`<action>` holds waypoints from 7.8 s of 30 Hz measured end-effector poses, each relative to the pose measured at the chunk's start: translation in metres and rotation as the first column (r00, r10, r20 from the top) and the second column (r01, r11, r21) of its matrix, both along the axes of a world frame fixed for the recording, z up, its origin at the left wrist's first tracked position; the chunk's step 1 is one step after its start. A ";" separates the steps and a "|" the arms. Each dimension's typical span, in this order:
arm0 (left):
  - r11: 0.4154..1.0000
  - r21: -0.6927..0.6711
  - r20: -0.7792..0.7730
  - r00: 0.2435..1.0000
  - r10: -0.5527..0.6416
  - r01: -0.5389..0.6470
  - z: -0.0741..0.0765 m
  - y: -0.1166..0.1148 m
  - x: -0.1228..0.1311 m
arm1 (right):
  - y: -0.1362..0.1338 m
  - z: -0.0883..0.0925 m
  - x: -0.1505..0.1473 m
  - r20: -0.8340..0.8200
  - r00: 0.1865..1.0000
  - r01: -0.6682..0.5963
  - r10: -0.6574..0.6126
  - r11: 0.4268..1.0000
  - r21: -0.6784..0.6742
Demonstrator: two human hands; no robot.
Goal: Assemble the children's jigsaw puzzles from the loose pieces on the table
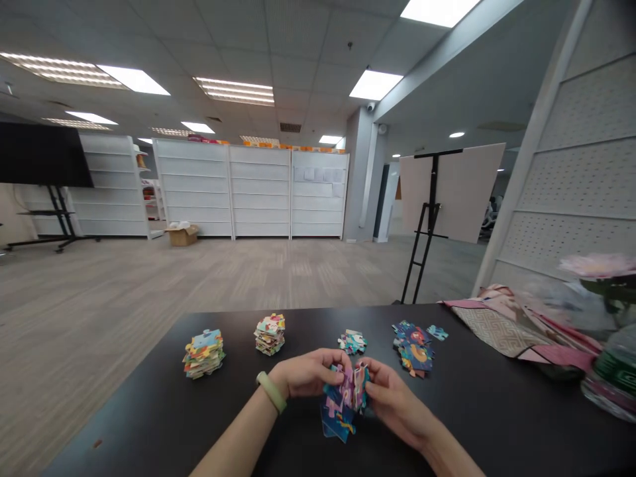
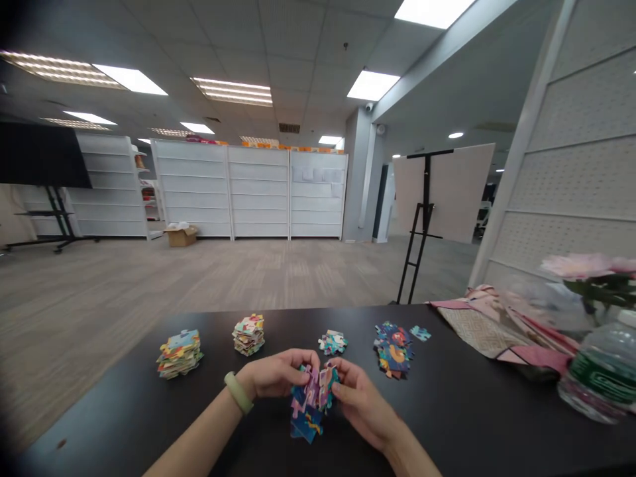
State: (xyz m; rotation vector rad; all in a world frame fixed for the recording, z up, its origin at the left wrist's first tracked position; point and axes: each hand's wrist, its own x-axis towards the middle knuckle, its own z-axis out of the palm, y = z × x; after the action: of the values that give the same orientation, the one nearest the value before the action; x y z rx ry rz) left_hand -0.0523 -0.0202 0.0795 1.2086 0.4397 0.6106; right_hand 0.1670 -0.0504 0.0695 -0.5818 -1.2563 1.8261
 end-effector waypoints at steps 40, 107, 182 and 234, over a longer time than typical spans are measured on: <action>0.820 0.035 0.112 0.818 0.564 -0.571 -0.043 0.021 0.033 | 0.020 -0.013 -0.038 0.355 0.700 0.322 -0.620 0.717 0.618; 0.706 0.681 -0.373 0.735 0.566 -0.198 -0.015 -0.020 0.042 | 0.098 0.015 0.133 0.900 0.200 -0.146 -0.386 0.897 0.417; 0.674 0.715 -0.223 0.854 0.469 -0.184 -0.029 0.005 0.026 | 0.115 0.007 0.075 0.767 0.428 -0.012 -0.478 0.846 0.534; 0.696 0.700 -0.212 0.883 0.418 -0.161 -0.077 0.012 0.049 | 0.012 -0.014 0.013 0.225 0.823 0.491 -0.521 0.853 0.179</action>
State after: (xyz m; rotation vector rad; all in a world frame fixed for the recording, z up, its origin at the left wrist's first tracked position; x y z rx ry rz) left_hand -0.0035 -0.0084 0.0025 1.9889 0.7778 0.8729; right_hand 0.1798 -0.0379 0.0557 -1.0184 -1.2181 1.2481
